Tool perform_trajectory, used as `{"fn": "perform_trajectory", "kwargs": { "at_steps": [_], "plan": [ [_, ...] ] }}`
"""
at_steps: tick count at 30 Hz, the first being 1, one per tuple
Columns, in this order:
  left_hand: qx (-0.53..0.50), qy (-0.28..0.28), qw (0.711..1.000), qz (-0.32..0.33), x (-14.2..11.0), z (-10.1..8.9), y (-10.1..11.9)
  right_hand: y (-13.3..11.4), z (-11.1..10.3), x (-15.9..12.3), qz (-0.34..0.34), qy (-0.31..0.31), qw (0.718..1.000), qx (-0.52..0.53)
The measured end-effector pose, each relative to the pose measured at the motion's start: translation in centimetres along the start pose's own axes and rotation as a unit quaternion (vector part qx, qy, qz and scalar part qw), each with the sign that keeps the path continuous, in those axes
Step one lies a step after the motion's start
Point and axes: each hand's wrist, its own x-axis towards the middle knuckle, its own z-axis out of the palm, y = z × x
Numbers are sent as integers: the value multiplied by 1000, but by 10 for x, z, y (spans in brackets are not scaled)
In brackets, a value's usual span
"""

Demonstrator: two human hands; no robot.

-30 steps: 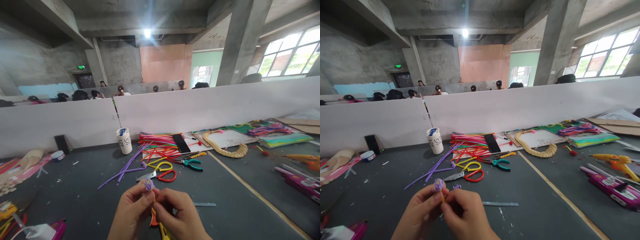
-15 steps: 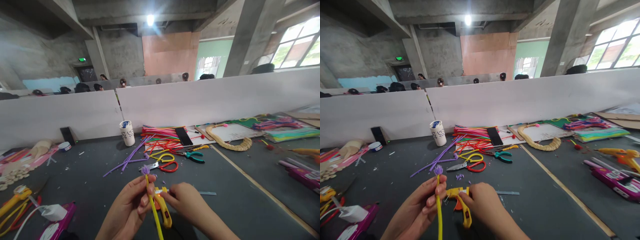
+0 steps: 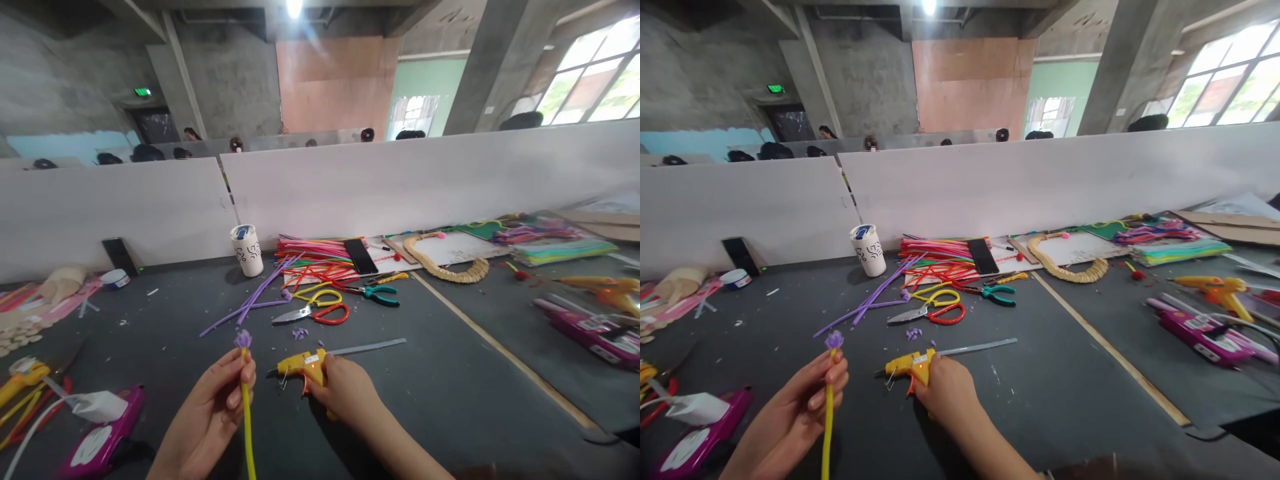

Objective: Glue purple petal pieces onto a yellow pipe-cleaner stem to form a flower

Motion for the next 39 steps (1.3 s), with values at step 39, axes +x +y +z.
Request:
{"fn": "perform_trajectory", "kwargs": {
  "at_steps": [39],
  "plan": [
    [-91,-36,990,-104,17,8,-46,11,-47,-55,-298,119,919,231]
  ]
}}
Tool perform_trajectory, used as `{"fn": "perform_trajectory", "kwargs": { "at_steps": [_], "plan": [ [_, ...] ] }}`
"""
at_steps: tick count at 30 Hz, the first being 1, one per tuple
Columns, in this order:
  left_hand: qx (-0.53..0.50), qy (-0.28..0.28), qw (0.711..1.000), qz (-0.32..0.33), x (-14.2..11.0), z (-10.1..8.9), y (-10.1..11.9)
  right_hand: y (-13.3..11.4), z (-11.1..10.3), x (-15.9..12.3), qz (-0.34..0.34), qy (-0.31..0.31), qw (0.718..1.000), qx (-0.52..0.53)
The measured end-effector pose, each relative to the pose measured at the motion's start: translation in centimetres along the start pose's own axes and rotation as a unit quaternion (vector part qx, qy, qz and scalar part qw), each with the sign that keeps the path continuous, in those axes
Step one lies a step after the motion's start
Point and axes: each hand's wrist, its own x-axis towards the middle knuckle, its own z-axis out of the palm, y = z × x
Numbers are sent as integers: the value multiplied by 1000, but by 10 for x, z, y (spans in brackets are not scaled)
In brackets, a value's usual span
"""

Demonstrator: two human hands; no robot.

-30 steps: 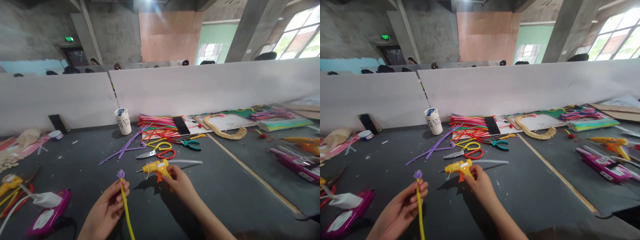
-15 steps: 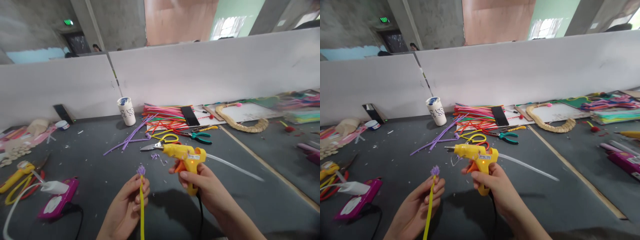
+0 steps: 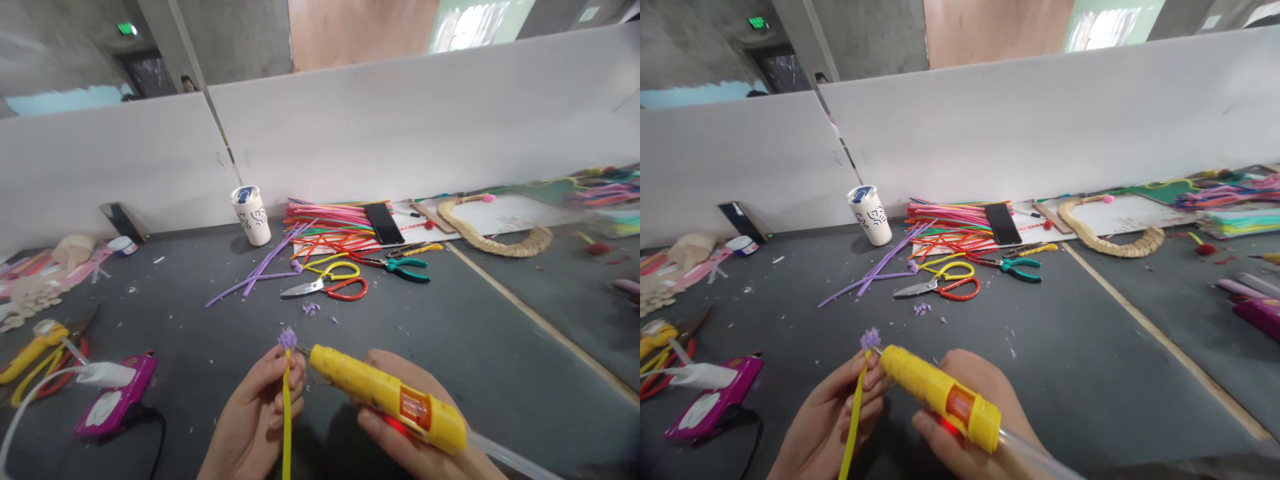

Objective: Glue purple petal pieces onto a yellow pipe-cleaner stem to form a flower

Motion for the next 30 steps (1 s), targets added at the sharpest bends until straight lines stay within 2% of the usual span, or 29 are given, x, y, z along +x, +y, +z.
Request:
{"fn": "perform_trajectory", "kwargs": {
  "at_steps": [12,20,30],
  "plan": [
    [10,21,1000,14,-2,4,-2,0,3,-9,-60,34,989,-131],
    [12,16,1000,12,-5,6,-3,-6,3,-6,-52,44,992,-110],
    [12,1,1000,10,-5,7,-2,27,10,-34,-22,97,991,-91]
  ]
}}
